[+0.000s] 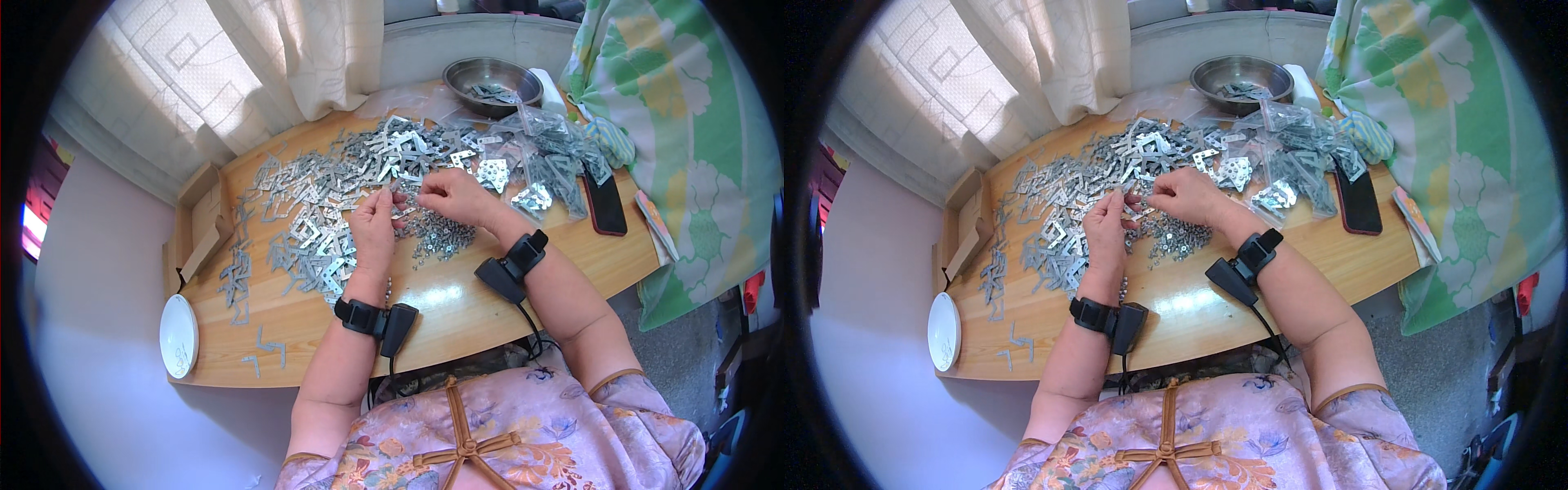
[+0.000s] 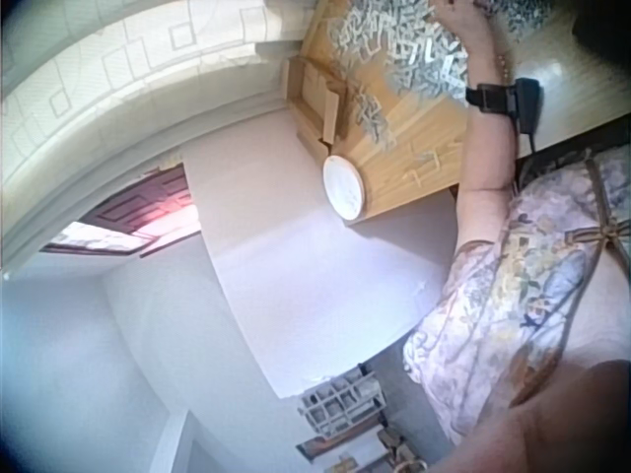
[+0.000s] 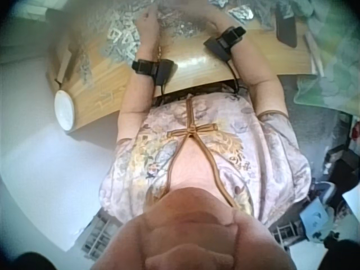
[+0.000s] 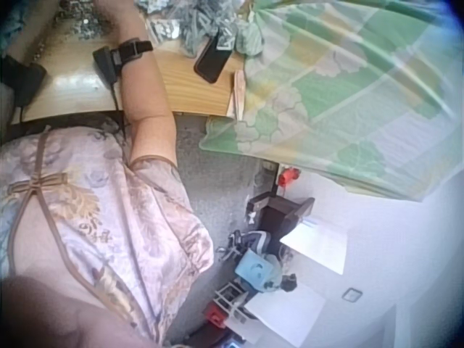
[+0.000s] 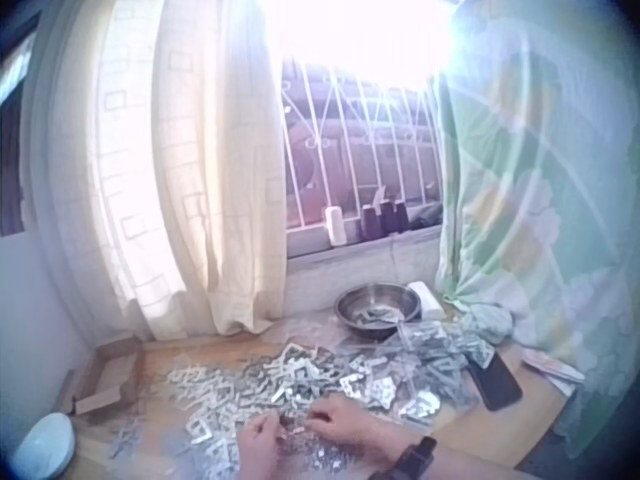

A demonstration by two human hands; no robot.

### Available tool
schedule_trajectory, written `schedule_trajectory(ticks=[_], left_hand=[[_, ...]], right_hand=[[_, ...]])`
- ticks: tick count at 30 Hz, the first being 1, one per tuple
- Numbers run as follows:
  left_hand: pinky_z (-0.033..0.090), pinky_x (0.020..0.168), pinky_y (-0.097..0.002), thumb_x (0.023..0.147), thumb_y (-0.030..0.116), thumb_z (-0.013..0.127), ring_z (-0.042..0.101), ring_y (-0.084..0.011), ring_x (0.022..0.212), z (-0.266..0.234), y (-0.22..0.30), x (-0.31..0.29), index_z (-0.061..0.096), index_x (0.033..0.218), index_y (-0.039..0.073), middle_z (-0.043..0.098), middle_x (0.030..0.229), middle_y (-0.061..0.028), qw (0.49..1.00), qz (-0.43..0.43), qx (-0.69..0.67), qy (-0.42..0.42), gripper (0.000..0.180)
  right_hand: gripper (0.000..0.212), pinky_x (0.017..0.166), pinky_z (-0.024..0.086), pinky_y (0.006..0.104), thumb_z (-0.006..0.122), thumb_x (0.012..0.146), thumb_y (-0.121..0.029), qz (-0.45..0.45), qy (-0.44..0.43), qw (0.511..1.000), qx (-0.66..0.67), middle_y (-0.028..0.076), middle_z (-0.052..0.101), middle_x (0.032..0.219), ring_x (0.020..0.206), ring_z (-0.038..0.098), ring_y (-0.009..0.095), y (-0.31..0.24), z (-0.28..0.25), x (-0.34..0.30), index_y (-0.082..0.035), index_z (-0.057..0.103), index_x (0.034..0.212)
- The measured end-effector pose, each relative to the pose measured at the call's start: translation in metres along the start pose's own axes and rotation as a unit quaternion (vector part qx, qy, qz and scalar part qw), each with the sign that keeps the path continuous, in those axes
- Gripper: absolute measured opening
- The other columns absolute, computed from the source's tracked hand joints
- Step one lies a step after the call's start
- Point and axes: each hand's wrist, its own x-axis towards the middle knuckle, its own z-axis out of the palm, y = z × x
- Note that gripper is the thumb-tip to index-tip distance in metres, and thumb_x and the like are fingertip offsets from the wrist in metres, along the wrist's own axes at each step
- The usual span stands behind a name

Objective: Sorting and inspecting a large pile of small metal L-brackets on a desk.

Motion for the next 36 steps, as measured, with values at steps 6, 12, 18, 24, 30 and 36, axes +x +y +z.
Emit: schedule_trajectory(ticks=[6,12,18,24,30,36], left_hand=[[0.05,0.055,-0.0215,0.091,0.021,0.047,0.059,-0.0119,0.07,-0.001,-0.001,0.001,0.06,0.093,-0.001,0.063,0.083,-0.0083,0.998,-0.04,-0.049,-0.006,0.026],[0.052,0.056,-0.0237,0.09,0.019,0.047,0.06,-0.0142,0.069,-0.003,-0.006,0.003,0.059,0.091,-0.003,0.062,0.081,-0.011,0.991,-0.068,-0.112,-0.012,0.024],[0.051,0.056,-0.0233,0.089,0.02,0.049,0.06,-0.0134,0.067,-0.003,-0.004,0.003,0.059,0.09,-0.002,0.062,0.079,-0.0097,0.988,-0.077,-0.133,-0.022,0.024],[0.049,0.054,-0.0212,0.087,0.022,0.056,0.059,-0.0115,0.067,-0.003,-0.006,0.003,0.061,0.088,0.001,0.062,0.077,-0.0068,0.99,-0.072,-0.117,-0.026,0.022],[0.049,0.054,-0.0205,0.087,0.019,0.056,0.058,-0.0098,0.066,-0.002,-0.002,0.0,0.062,0.091,0.002,0.062,0.077,-0.0054,0.993,-0.058,-0.096,-0.021,0.019],[0.048,0.055,-0.0196,0.087,0.018,0.056,0.057,-0.0084,0.067,0.002,0.0,-0.002,0.063,0.093,0.002,0.062,0.076,-0.0043,0.997,-0.032,-0.065,-0.01,0.018]], right_hand=[[0.013,0.066,0.046,0.0386,0.064,0.069,-0.021,-0.084,-0.035,0.942,-0.323,0.008,0.06,0.075,0.078,0.059,0.028,-0.004,-0.001,-0.005,-0.009,0.063,0.074],[0.011,0.068,0.046,0.0386,0.064,0.069,-0.019,-0.073,-0.062,0.925,-0.367,0.007,0.06,0.078,0.08,0.058,0.027,0.001,0.005,-0.003,-0.008,0.062,0.073],[0.01,0.067,0.045,0.0394,0.062,0.071,-0.014,-0.084,-0.006,0.949,-0.304,0.01,0.058,0.075,0.08,0.057,0.029,0.002,0.003,-0.004,-0.005,0.058,0.073],[0.008,0.068,0.047,0.0365,0.058,0.073,-0.009,-0.063,0.078,0.983,-0.152,0.013,0.062,0.079,0.076,0.059,0.03,0.006,0.002,0.003,-0.004,0.062,0.079],[0.008,0.061,0.046,0.0277,0.06,0.076,-0.005,-0.023,0.11,0.991,0.067,0.009,0.062,0.074,0.066,0.058,0.016,-0.001,0.004,0.004,0.0,0.062,0.083],[0.007,0.056,0.045,0.0214,0.06,0.078,-0.005,0.0,0.101,0.969,0.224,0.002,0.06,0.073,0.063,0.053,0.007,0.0,0.013,0.005,0.001,0.06,0.083]])
